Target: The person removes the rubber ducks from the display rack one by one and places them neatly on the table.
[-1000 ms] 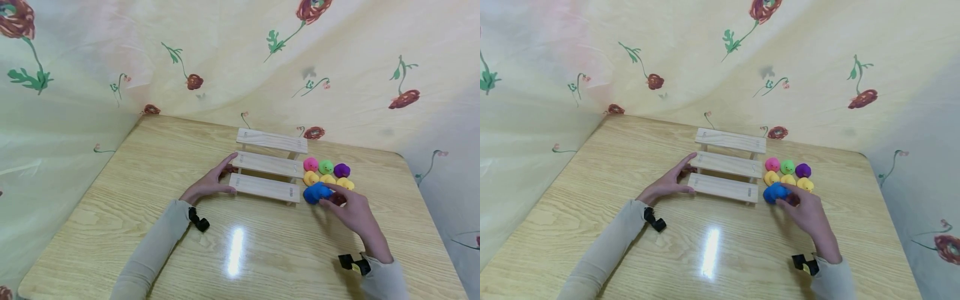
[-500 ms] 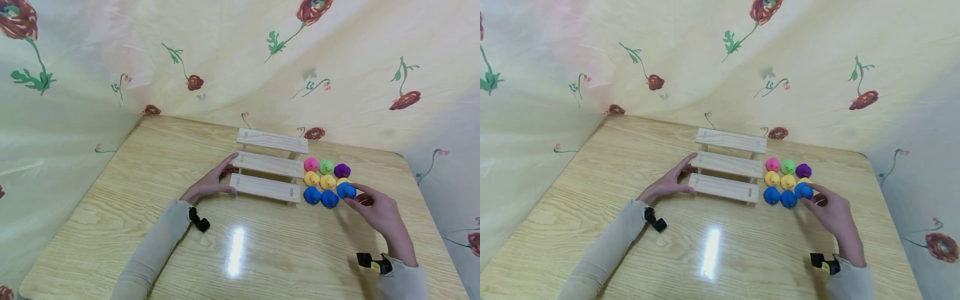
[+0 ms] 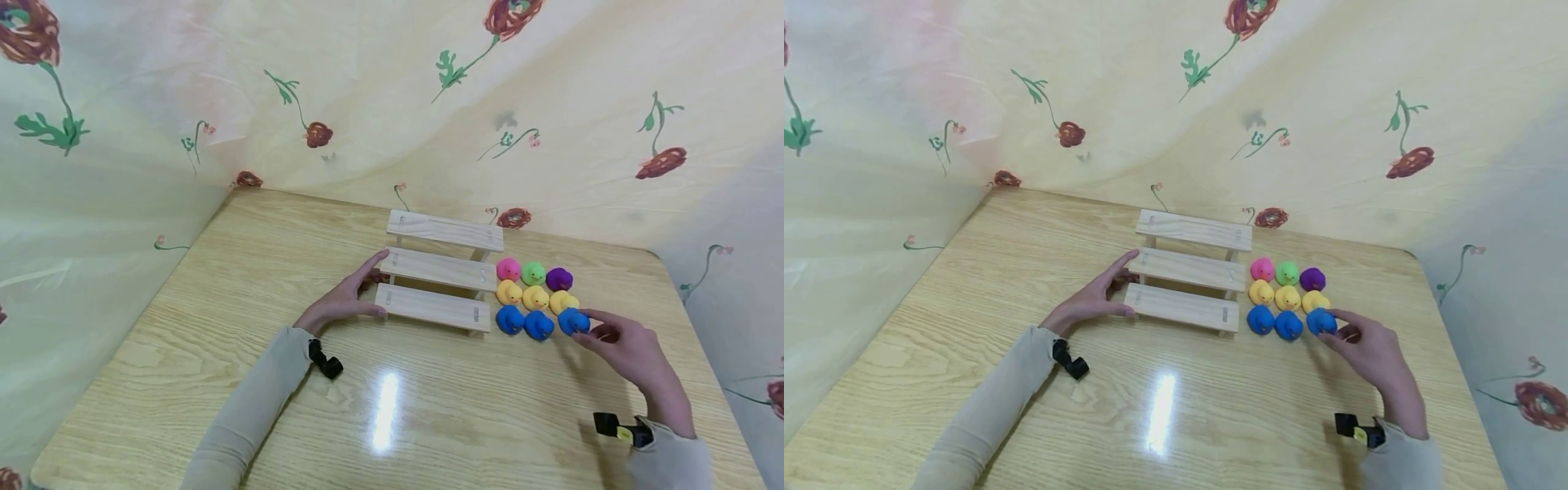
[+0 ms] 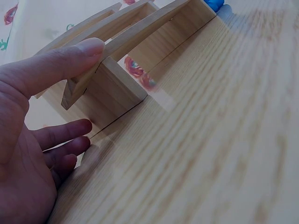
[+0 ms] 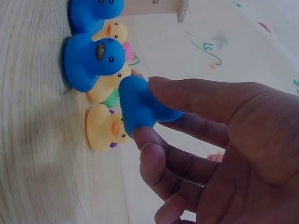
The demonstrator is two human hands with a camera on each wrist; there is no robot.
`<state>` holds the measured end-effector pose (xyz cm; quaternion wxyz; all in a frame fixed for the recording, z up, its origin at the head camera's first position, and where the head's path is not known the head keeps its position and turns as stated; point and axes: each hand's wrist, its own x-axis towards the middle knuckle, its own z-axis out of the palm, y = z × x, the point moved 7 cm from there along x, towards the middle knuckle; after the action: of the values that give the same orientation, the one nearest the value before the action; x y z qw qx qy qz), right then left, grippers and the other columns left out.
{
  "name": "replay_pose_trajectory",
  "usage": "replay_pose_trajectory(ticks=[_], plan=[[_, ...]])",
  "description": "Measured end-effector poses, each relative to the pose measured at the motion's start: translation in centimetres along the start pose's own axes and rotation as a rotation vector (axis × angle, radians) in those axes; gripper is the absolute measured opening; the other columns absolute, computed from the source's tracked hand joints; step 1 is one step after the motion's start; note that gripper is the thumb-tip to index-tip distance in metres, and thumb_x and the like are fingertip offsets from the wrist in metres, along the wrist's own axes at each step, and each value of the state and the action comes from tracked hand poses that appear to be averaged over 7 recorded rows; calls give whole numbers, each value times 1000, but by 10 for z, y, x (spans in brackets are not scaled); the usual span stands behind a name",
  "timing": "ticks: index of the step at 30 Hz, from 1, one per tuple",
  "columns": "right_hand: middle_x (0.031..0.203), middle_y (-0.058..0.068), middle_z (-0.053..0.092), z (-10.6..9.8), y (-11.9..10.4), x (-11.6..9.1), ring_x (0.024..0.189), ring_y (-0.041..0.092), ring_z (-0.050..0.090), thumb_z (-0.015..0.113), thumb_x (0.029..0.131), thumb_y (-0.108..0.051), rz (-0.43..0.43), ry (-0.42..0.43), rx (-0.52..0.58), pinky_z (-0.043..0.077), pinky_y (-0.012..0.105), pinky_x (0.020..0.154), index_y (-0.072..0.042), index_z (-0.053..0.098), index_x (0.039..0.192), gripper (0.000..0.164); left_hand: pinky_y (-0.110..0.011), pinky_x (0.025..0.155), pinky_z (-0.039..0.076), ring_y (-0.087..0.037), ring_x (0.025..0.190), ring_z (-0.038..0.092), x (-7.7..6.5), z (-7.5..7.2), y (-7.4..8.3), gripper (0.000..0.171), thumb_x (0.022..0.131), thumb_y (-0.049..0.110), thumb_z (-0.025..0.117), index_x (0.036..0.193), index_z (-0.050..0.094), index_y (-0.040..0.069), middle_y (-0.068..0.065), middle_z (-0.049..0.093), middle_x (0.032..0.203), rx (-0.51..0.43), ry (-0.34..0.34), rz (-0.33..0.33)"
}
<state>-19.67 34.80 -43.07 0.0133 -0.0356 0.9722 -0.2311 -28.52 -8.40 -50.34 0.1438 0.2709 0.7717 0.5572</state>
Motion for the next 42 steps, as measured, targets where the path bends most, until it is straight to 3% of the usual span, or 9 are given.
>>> replay_pose_trajectory(ticks=[9,18,24,32,42], plan=[[94,16,70,7,8,1,72,6,54,70,94,-25,12,-80,-23,45,23,57,9,55,136,56,-55,121,25,-33,141,37,3,1,-4,116,80,4,83,160,8,42,-4,28,162,-34,9,-21],[95,18,70,13,13,4,79,19,58,70,95,-22,24,-123,-17,45,24,58,9,54,137,55,-54,121,26,-29,140,39,1,0,-1,113,81,10,84,158,11,48,-1,30,161,-16,10,-13],[93,16,70,16,16,5,77,17,57,70,94,-20,26,-133,-17,45,24,58,9,54,137,54,-53,122,25,-30,141,38,0,1,1,113,81,8,83,159,10,46,-1,28,162,-24,10,-23],[92,14,71,22,20,7,76,16,56,70,95,-22,38,-150,-3,44,25,58,9,54,137,55,-55,123,22,-35,144,33,1,3,2,113,82,2,80,162,7,36,-7,23,165,-37,1,-41],[94,15,69,24,21,9,79,20,56,69,94,-18,75,-170,20,45,25,59,10,51,138,55,-55,121,25,-28,143,37,0,0,1,112,81,10,83,158,10,47,5,20,166,-23,-1,5]])
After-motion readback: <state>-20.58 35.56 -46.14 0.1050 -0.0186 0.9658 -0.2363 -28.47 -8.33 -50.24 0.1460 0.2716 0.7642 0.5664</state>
